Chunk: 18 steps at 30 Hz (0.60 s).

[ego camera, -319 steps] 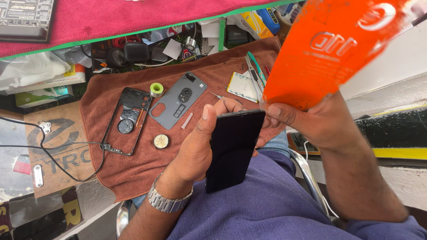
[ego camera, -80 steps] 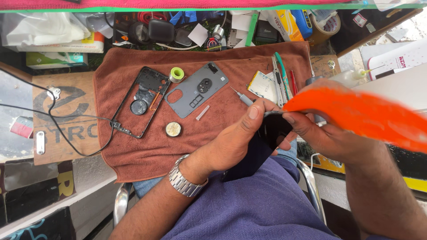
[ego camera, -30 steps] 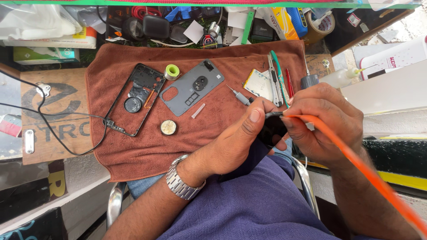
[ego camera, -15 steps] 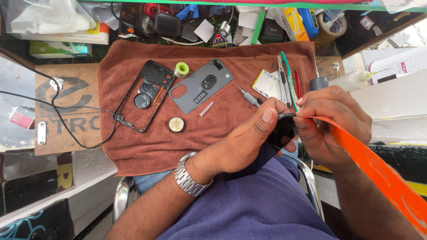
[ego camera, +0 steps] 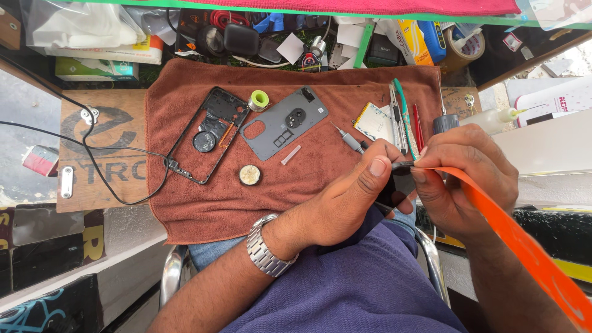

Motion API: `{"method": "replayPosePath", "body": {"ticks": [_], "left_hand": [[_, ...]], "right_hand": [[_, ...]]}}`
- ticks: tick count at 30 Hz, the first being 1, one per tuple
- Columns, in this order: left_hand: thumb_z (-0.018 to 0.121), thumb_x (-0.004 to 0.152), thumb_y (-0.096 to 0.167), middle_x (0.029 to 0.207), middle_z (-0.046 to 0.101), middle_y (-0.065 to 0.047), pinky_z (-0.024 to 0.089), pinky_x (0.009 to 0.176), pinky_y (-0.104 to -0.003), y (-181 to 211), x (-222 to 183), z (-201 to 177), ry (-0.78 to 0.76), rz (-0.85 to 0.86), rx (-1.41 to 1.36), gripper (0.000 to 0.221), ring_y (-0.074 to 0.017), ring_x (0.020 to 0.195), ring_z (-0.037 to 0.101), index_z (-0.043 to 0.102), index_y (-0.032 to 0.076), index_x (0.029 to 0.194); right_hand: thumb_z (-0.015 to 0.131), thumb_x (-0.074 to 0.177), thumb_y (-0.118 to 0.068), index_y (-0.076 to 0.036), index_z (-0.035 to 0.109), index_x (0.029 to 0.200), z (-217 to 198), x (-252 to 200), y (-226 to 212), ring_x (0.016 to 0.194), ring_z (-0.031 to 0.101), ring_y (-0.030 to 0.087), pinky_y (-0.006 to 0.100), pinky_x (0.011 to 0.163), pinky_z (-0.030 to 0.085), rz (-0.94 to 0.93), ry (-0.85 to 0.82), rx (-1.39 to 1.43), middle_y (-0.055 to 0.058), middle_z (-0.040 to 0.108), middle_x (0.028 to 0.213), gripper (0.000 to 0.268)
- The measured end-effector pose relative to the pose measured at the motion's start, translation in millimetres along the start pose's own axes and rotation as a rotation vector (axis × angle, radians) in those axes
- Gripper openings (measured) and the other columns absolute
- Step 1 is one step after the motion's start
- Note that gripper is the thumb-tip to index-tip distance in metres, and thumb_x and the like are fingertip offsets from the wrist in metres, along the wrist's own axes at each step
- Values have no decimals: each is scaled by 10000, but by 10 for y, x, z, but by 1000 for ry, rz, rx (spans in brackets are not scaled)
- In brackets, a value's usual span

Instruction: The person applies a liquid adhesive along the edges of a smartphone screen using a syringe. They then use an orange plastic pry tool to separate the screen from the phone's chassis. Finally, they use a screwdriver to remove screws from the back of the device.

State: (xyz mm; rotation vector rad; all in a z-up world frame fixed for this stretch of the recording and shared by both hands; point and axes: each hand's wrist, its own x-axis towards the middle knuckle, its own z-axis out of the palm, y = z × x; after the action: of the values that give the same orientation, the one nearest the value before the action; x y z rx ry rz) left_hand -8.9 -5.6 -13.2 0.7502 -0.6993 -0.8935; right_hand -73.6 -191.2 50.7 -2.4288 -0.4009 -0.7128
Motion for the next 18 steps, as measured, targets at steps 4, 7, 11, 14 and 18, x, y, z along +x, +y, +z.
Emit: {"method": "replayPosePath", "body": {"ticks": [4, 7, 11, 14, 18], "left_hand": [[225, 1120, 637, 1031, 618, -92, 513, 818, -275, -32, 4, -36, -1, 25, 0, 615, -127, 918, 588, 421, 77, 1282], [230, 1077, 634, 1015, 622, -96, 518, 803, -274, -34, -11, -14, 49, -3, 2, 618, -134, 899, 601, 416, 83, 1284], [233, 1103, 648, 1044, 627, -108, 521, 823, -276, 21, 11, -9, 28, 22, -63, 650, -143, 918, 605, 429, 49, 1263], [211, 1092, 680, 1039, 649, -116, 538, 825, -275, 45, 0, -43, 15, 1, -13, 710, -148, 935, 635, 452, 32, 1255], [169, 1059, 702, 1022, 666, -126, 559, 809, -280, 35, 8, -89, 4, -74, -12, 787, -160, 915, 659, 476, 16, 1295]], "right_hand": [[761, 1022, -139, -38, 632, 1028, 31, 9, 3, 823, 656, 185, 270, 711, 526, 4, -3, -10, 97, 656, 968, 164], [750, 1000, -124, -40, 627, 1019, 52, 50, -5, 804, 649, 191, 282, 696, 526, -12, 3, 7, 96, 649, 956, 150], [727, 939, -125, -33, 622, 988, 84, 175, -32, 819, 646, 208, 318, 712, 530, -26, 16, 51, 91, 635, 925, 148], [725, 920, -140, -35, 634, 985, 103, 194, -36, 810, 656, 193, 303, 699, 538, 0, -3, 72, 78, 645, 929, 153], [728, 909, -145, -40, 640, 985, 114, 171, -18, 804, 660, 186, 305, 693, 538, 13, -18, 80, 63, 650, 915, 157]]}}
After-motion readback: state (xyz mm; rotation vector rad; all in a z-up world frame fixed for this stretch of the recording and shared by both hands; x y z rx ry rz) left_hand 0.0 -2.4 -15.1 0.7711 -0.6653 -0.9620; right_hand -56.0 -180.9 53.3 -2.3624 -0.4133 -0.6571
